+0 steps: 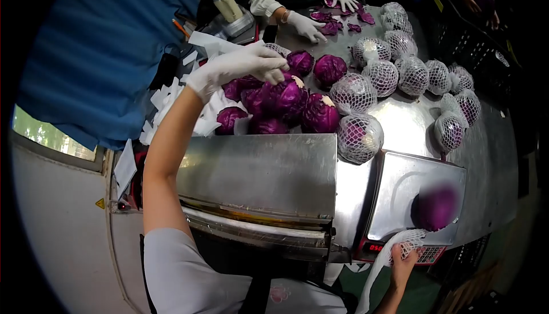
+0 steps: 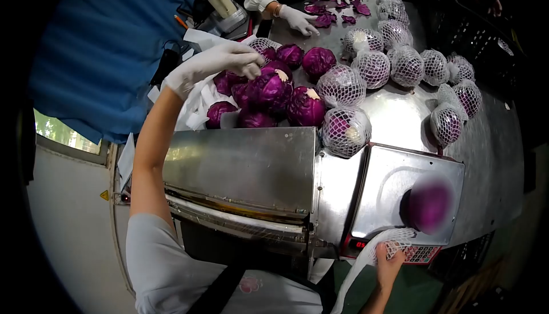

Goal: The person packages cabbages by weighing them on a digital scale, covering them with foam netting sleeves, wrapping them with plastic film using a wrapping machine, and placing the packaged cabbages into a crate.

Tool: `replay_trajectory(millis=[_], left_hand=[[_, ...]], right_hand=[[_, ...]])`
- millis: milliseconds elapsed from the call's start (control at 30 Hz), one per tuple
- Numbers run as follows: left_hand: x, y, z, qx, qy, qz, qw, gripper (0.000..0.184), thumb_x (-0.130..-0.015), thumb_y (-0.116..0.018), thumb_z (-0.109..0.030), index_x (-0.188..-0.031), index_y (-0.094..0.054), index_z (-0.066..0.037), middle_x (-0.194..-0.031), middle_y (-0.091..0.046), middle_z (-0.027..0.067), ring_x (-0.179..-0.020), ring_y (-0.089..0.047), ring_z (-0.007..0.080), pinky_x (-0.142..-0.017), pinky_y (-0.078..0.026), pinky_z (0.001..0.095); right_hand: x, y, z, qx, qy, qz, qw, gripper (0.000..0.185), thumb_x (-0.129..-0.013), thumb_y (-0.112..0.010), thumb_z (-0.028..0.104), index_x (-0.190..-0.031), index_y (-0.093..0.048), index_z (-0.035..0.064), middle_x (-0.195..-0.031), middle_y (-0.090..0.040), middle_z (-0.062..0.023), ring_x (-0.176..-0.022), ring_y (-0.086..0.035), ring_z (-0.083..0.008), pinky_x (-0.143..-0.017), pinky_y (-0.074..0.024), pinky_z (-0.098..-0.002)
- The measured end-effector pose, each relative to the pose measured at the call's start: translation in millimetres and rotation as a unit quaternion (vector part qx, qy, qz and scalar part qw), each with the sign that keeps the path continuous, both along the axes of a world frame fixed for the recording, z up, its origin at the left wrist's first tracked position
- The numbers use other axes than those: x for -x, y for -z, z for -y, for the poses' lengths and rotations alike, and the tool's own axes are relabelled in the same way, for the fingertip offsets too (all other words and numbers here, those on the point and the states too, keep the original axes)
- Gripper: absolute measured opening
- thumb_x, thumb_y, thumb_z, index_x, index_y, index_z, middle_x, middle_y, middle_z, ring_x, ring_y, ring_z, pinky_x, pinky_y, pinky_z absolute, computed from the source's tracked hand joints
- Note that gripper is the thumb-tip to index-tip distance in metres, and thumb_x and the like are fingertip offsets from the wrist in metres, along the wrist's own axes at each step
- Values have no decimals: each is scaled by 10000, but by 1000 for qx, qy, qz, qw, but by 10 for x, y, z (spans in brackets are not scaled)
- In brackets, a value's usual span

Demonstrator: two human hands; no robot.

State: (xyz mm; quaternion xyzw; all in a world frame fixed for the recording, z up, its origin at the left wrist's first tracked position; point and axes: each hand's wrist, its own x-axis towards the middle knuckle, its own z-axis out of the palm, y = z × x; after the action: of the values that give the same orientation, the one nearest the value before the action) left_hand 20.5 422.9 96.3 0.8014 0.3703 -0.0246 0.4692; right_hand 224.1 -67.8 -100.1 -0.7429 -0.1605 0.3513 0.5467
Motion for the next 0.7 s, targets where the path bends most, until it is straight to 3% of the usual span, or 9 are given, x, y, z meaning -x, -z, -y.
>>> replay_trajectory(millis=[67, 167, 233, 267, 400, 467, 567, 633, 700], left_hand=[[-212, 323, -394, 9, -4, -46, 999, 370, -915, -532, -333, -1061, -602, -1, -940, -657, 78, -829, -623, 117, -739, -473, 241], [-467, 1013, -1177, -55, 7, -71, 996, 520, -844, -620, -382, -1164, -542, 21, -1024, -638, 134, -936, -618, 192, -827, -468, 280], [-674, 1226, -1347, -308, -7, -139, 941, 754, -748, -696, -451, -1270, -447, 31, -1147, -579, 210, -1073, -564, 294, -918, -433, 329], [-751, 1522, -1647, -313, -6, -179, 933, 949, -662, -735, -513, -1337, -351, 33, -1240, -501, 265, -1172, -480, 364, -977, -390, 364], [-989, 1950, -1836, -295, 8, -279, 914, 897, -629, -763, -471, -1286, -406, 24, -1258, -492, 252, -1151, -504, 353, -955, -422, 383], [-1028, 2059, -1842, -312, 33, -289, 905, 790, -621, -768, -452, -1195, -510, 25, -1171, -559, 239, -1095, -543, 350, -922, -443, 377], [-999, 2079, -1925, -346, 6, -225, 911, 603, -606, -778, -383, -1023, -628, 25, -1049, -619, 225, -1005, -595, 332, -882, -464, 367], [-900, 2032, -1868, -359, -12, -196, 913, 601, -609, -773, -375, -1040, -623, 17, -1059, -615, 225, -1010, -592, 334, -880, -466, 372], [-819, 2056, -1838, -405, -66, -127, 903, 495, -640, -758, -317, -990, -651, 15, -993, -647, 199, -957, -622, 303, -854, -481, 350]], right_hand=[[16, 21, -1, -5, 13, 10, 1000, 96, -809, -639, 66, -787, -595, -16, -709, -572, 6, -634, -488, -68, -577, -405, -222], [35, -65, -5, -1, 22, -3, 1000, 90, -796, -646, 54, -805, -604, -25, -719, -584, -4, -648, -505, -79, -600, -419, -233], [41, -135, -28, 7, 35, -14, 999, 90, -792, -648, 52, -805, -606, -27, -725, -588, -8, -656, -509, -81, -609, -423, -238], [42, -159, -26, 23, 35, -19, 999, 93, -787, -651, 53, -800, -608, -28, -729, -594, -12, -665, -514, -83, -621, -427, -243], [57, -107, 38, 41, 55, 1, 998, 107, -773, -663, 57, -783, -608, -34, -736, -607, -24, -676, -521, -90, -637, -436, -253], [60, -106, 20, 42, 47, 39, 997, 129, -811, -652, 85, -758, -579, -7, -675, -547, 13, -595, -459, -64, -540, -378, -228], [107, -119, 60, 33, 78, 33, 996, 118, -809, -652, 77, -770, -576, -6, -689, -549, 11, -605, -461, -64, -547, -376, -224], [90, -221, -11, 17, 112, -59, 992, 102, -775, -649, 50, -787, -603, -40, -722, -592, -18, -660, -505, -88, -626, -430, -249], [103, -206, 29, 12, 97, -45, 994, 107, -779, -650, 55, -788, -601, -40, -721, -588, -14, -653, -501, -82, -614, -424, -242]])
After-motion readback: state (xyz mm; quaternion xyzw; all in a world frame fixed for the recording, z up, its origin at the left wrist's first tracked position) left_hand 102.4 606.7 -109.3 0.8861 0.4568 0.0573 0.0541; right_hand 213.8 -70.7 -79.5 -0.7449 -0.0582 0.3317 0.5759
